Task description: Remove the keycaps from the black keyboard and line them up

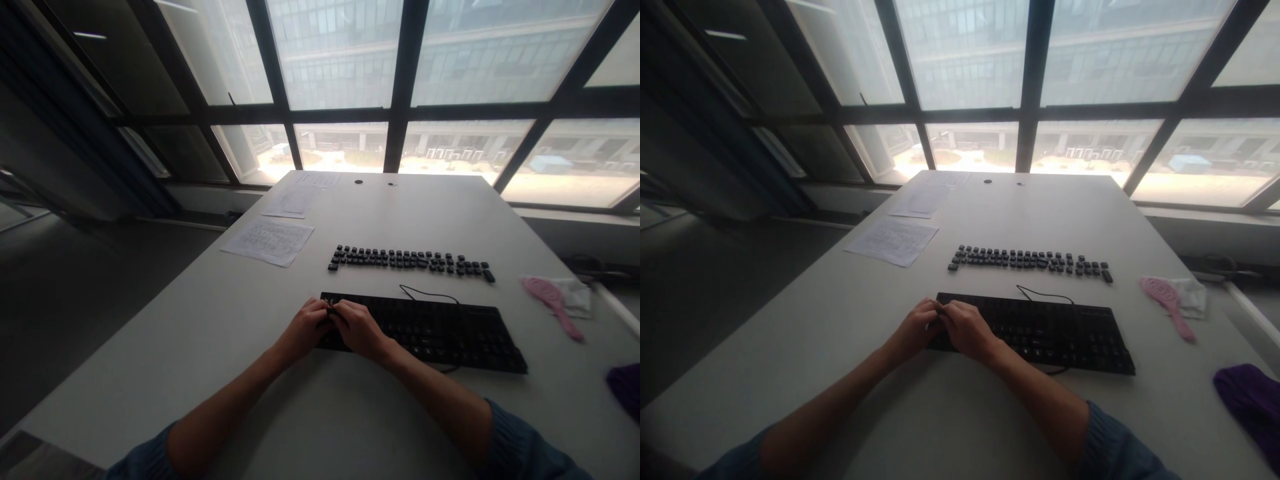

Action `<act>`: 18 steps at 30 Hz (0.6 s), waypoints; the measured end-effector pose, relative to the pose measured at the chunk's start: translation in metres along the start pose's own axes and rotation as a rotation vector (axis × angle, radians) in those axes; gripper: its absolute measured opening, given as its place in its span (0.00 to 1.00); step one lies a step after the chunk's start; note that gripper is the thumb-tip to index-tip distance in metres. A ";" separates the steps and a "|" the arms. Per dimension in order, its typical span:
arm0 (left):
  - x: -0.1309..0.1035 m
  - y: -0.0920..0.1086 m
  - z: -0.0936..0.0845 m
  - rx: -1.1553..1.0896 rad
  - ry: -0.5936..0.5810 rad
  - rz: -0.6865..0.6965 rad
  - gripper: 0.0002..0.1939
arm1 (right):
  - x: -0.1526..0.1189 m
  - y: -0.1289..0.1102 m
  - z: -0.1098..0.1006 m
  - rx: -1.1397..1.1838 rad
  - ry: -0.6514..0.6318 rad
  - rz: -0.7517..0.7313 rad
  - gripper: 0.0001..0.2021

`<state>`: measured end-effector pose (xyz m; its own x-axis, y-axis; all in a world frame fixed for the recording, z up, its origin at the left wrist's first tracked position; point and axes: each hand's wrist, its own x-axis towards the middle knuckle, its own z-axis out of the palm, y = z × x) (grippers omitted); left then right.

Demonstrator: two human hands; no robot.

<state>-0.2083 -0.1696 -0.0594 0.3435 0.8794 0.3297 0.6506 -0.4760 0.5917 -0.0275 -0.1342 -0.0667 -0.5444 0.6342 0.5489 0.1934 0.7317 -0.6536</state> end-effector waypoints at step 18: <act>-0.004 0.002 0.011 0.017 0.065 0.030 0.10 | 0.001 -0.002 -0.002 0.127 0.084 0.076 0.10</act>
<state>-0.2012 -0.1735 -0.0677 0.3182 0.8620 0.3946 0.6525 -0.5011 0.5685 -0.0264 -0.1344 -0.0642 -0.4607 0.7094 0.5334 0.1244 0.6466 -0.7526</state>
